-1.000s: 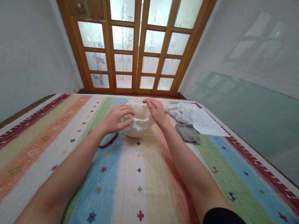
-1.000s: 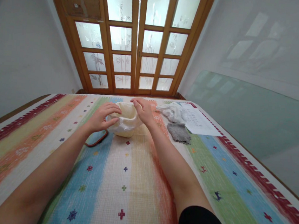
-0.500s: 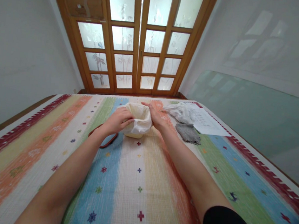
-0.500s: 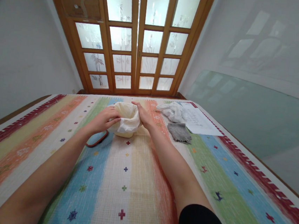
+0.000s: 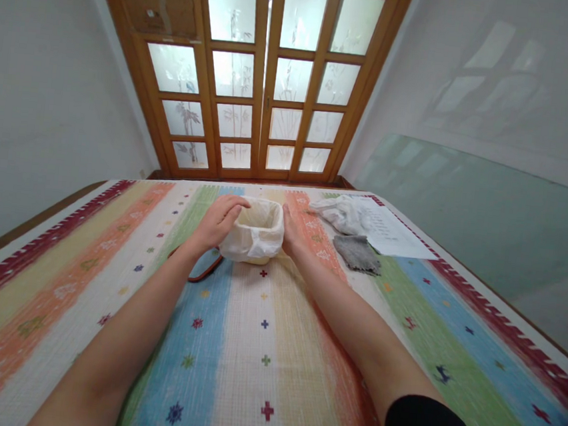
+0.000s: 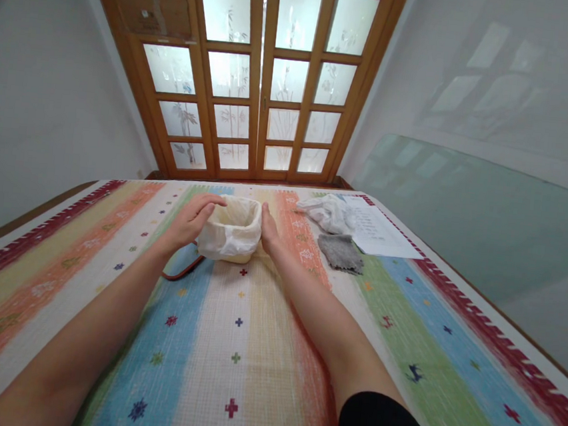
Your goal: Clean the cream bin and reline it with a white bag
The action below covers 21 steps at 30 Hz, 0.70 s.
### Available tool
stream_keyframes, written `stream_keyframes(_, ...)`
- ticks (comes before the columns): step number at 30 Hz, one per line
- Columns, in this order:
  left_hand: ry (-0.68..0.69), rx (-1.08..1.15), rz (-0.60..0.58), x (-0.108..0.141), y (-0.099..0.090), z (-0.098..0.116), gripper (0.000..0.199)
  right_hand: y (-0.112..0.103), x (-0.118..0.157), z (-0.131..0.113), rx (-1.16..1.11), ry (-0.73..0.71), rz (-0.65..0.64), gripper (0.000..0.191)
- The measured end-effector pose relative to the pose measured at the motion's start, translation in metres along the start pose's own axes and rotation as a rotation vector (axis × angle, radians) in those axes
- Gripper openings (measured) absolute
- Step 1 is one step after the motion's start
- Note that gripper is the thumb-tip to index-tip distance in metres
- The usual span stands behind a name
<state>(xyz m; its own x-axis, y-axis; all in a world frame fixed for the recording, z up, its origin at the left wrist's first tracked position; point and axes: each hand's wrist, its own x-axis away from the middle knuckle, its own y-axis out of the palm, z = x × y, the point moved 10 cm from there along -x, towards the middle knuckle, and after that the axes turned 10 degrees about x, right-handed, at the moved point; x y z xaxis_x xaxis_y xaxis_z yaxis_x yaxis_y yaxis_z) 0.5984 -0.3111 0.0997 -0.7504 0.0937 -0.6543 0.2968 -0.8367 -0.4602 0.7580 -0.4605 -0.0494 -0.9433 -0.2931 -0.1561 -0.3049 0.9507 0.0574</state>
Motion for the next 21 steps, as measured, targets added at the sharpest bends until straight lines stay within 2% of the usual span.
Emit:
stream_keyframes(2,-0.062,0.01,0.089,0.002,-0.013,-0.019,0.039,-0.016,-0.002,-0.011,0.123,-0.048,0.102,0.06)
stream_keyframes(4,-0.162,0.055,0.142,0.006,-0.021,-0.043,0.041,-0.03,-0.002,-0.035,0.203,-0.156,0.19,0.049)
stream_keyframes(6,-0.299,0.162,0.157,0.011,-0.022,-0.067,0.048,-0.037,0.001,-0.064,0.208,-0.268,0.216,0.039)
stream_keyframes(9,-0.485,0.369,0.143,0.021,-0.012,-0.091,0.058,-0.032,0.009,-0.106,0.227,-0.398,0.11,0.031)
stream_keyframes(12,-0.557,0.483,0.141,0.024,-0.008,-0.096,0.065,-0.026,0.017,-0.129,0.31,-0.442,-0.02,0.027)
stream_keyframes(14,-0.564,0.493,0.147,0.024,-0.009,-0.096,0.067,-0.03,0.017,-0.128,0.43,-0.403,-0.026,0.022)
stream_keyframes(18,-0.516,0.434,0.142,0.02,-0.015,-0.094,0.063,-0.036,0.012,-0.1,0.728,-0.21,-0.049,0.019)
stream_keyframes(21,-0.463,0.35,0.104,0.015,-0.019,-0.086,0.055,-0.033,0.011,-0.082,0.735,-0.089,-0.108,0.026)
